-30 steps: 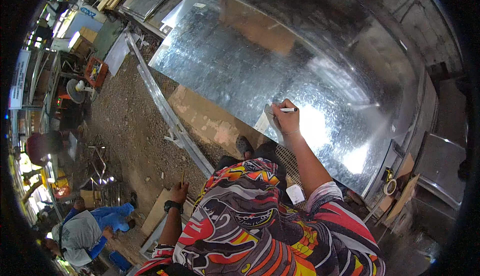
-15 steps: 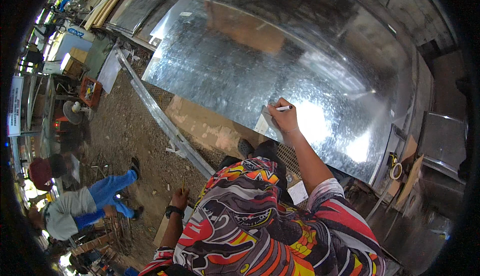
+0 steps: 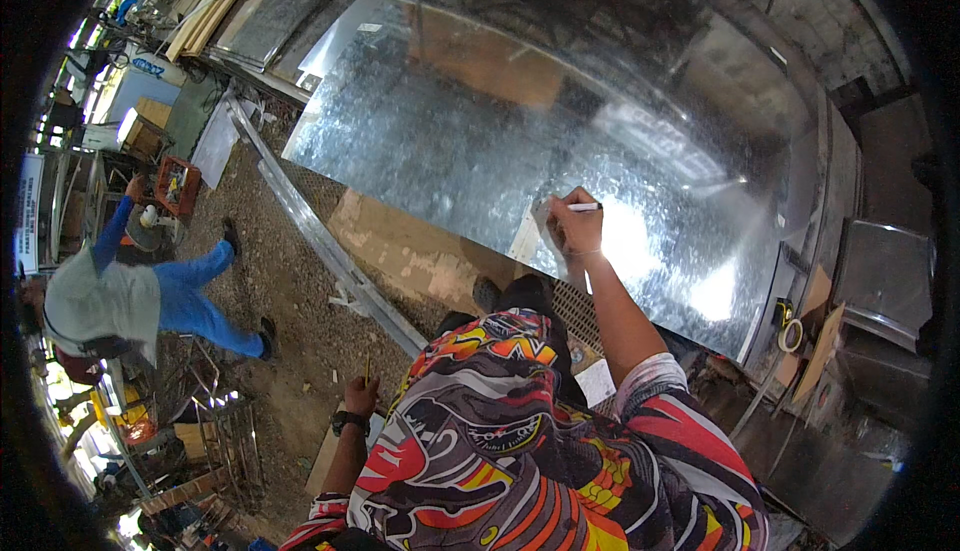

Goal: The person measures a large metal sheet using a tape measure and square, then marks lines with a pencil and a marker. The person handles the metal sheet and tools on a workbench in a workshop.

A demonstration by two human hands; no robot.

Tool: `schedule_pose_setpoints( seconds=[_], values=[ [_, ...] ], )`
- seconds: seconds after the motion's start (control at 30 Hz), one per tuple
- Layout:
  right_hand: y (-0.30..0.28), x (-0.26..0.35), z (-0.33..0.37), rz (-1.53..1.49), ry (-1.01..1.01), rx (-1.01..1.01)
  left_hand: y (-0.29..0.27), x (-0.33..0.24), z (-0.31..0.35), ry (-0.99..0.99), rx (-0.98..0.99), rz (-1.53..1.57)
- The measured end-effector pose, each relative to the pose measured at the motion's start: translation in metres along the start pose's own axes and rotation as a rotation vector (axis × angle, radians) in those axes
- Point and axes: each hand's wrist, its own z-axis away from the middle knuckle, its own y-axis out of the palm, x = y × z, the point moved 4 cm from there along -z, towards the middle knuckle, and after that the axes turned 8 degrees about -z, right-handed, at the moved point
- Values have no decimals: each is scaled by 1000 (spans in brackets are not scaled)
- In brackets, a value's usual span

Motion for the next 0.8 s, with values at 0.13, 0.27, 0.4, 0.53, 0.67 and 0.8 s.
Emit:
schedule_pose_setpoints(
  seconds=[0.13,0.27,0.4,0.53,0.67,0.8],
  values=[
    [-6,53,22,-238,338,-82,7,19,3,-11,4,78],
    [-19,11,36,-88,310,15,15,21,1,-1,36,118],
    [-21,10,34,19,287,28,22,28,-8,50,70,139],
    [-2,-12,34,-102,290,98,34,116,-29,230,-82,-203],
    [-12,1,46,-124,430,123,6,14,-16,75,35,-38],
    [-4,-8,51,-67,333,198,-11,-34,10,-58,2,-78]
  ],
)
